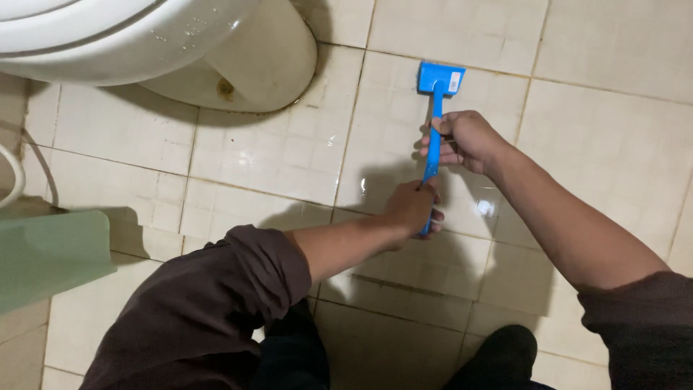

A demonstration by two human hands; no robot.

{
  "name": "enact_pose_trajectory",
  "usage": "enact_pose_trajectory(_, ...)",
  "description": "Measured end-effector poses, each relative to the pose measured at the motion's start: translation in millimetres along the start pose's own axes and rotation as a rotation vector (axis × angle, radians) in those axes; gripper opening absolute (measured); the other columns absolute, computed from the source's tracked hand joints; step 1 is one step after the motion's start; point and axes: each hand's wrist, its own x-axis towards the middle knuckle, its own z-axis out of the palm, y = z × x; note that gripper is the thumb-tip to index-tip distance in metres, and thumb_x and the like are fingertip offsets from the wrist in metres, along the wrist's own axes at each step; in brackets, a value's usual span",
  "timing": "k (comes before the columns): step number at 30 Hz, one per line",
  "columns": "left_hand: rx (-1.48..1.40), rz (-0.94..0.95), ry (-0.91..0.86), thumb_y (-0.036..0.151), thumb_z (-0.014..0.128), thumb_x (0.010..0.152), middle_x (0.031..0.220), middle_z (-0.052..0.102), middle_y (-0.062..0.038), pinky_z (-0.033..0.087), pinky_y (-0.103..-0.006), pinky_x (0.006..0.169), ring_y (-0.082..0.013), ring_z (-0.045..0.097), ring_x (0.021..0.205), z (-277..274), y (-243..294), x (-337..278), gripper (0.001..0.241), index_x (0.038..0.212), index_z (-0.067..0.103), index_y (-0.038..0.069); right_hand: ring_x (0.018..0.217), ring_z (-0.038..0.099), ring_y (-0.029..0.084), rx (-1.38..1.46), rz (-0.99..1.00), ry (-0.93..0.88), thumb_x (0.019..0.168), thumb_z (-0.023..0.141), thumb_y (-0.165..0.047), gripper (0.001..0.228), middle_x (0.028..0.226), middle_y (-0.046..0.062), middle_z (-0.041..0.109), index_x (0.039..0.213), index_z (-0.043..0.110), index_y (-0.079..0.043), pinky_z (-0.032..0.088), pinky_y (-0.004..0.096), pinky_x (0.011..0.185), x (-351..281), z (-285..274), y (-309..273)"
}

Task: The person picks up a blue scrub brush and sits on the bathroom floor. They scrub the tiled floor near the base of the toilet using the brush in a repetitive back-and-forth motion.

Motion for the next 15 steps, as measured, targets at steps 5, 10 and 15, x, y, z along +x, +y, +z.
enact_pose_trajectory(5, 0.031, 0.055, 0.021, 0.044, 0.051, 0.103, 0.067, 0.062, -0.009, 0.051, -0.0384, 0.045, -0.0209, 0.060, 0.050, -3.4, -33.0, -24.6, 0.039, 0.093, 0.060, 0.007, 0.098, 0.074, 0.030, -0.005, 0.090, 0.010, 0.104, 0.047, -0.023, 0.027, 0.108, 0.014, 0.072, 0.122, 0.059, -0.005, 0.061, 0.045, 0.083, -19.2, 14.6, 23.0)
enact_pose_trajectory(10, -0.048, 0.064, -0.033, 0.044, 0.051, 0.104, 0.065, 0.059, -0.010, 0.051, -0.0394, 0.044, -0.0212, 0.058, 0.049, -3.0, -79.1, -35.4, 0.041, 0.092, 0.055, 0.005, 0.100, 0.072, 0.034, 0.054, 0.141, -0.017, 0.104, 0.049, -0.024, 0.030, 0.106, 0.015, 0.070, 0.125, 0.060, -0.005, 0.060, 0.050, 0.087, -43.7, 25.3, 46.9)
enact_pose_trajectory(15, -0.041, 0.014, 0.015, 0.044, 0.053, 0.105, 0.063, 0.058, -0.009, 0.051, -0.0411, 0.044, -0.0233, 0.060, 0.049, 3.9, -100.9, -79.8, 0.044, 0.089, 0.056, 0.003, 0.095, 0.073, 0.035, 0.037, 0.236, -0.050, 0.104, 0.047, -0.023, 0.032, 0.104, 0.019, 0.070, 0.128, 0.058, -0.004, 0.060, 0.050, 0.084, -69.5, 36.5, 76.1)
